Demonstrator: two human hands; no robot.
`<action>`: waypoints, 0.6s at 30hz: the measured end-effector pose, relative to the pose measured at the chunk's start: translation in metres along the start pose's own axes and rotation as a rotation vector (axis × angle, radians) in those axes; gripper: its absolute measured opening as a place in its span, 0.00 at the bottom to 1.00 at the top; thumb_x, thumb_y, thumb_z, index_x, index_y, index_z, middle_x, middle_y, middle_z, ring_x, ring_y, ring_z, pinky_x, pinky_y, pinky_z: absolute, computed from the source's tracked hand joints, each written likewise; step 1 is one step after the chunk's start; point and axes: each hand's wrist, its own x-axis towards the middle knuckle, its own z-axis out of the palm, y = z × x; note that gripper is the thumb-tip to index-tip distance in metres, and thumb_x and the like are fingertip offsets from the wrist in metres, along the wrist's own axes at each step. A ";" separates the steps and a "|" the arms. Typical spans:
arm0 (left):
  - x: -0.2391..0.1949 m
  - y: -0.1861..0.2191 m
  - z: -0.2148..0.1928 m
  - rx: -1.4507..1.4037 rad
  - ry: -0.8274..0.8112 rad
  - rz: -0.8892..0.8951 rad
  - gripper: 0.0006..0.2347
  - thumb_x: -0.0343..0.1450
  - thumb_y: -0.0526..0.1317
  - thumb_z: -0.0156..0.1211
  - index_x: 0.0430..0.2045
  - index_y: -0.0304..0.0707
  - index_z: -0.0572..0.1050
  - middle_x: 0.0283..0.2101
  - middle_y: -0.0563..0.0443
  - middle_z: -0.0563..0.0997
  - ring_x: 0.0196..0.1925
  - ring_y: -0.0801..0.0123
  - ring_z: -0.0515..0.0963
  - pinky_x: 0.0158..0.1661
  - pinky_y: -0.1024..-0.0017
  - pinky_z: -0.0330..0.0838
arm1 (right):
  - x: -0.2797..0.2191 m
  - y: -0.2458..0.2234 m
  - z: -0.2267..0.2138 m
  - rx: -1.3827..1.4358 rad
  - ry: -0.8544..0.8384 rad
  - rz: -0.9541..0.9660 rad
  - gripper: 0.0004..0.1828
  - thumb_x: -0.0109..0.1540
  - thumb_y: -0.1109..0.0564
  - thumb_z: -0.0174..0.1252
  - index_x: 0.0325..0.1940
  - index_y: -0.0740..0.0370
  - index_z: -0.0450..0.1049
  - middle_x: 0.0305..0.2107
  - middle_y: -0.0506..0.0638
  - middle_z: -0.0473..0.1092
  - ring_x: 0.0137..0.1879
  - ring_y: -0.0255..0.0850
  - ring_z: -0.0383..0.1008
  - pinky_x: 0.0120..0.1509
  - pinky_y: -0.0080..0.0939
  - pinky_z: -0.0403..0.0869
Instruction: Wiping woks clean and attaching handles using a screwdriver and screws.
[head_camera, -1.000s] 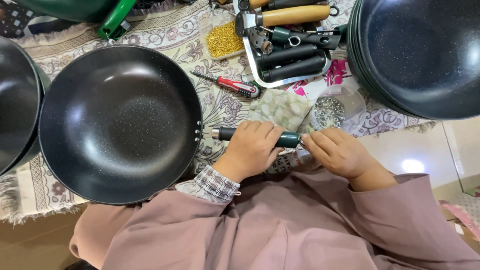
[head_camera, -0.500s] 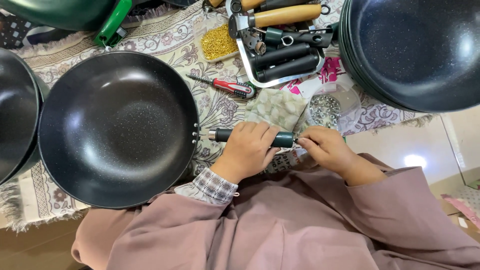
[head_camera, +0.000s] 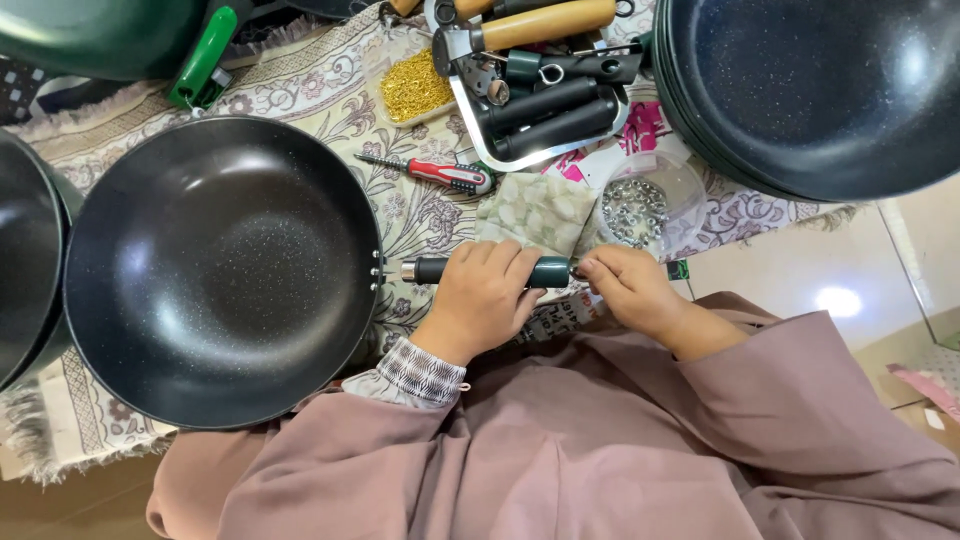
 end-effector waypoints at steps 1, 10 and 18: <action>0.000 0.000 0.000 -0.001 -0.003 0.005 0.20 0.68 0.52 0.57 0.49 0.41 0.74 0.38 0.50 0.74 0.40 0.56 0.79 0.45 0.59 0.70 | -0.001 0.002 0.001 0.002 0.005 0.002 0.20 0.70 0.51 0.52 0.25 0.56 0.75 0.17 0.53 0.71 0.29 0.52 0.73 0.38 0.50 0.72; 0.002 0.000 -0.008 -0.018 -0.004 -0.004 0.19 0.69 0.52 0.58 0.49 0.41 0.74 0.39 0.50 0.74 0.40 0.56 0.79 0.44 0.60 0.70 | 0.004 -0.020 -0.020 -0.078 -0.035 -0.021 0.13 0.68 0.52 0.55 0.33 0.58 0.79 0.22 0.58 0.73 0.34 0.57 0.76 0.41 0.54 0.74; 0.002 0.000 -0.008 -0.030 -0.011 -0.007 0.20 0.68 0.52 0.59 0.50 0.42 0.74 0.39 0.50 0.74 0.40 0.55 0.80 0.44 0.59 0.71 | 0.001 -0.006 -0.018 -0.044 -0.077 -0.002 0.12 0.68 0.54 0.55 0.34 0.62 0.78 0.23 0.62 0.73 0.35 0.56 0.76 0.42 0.56 0.73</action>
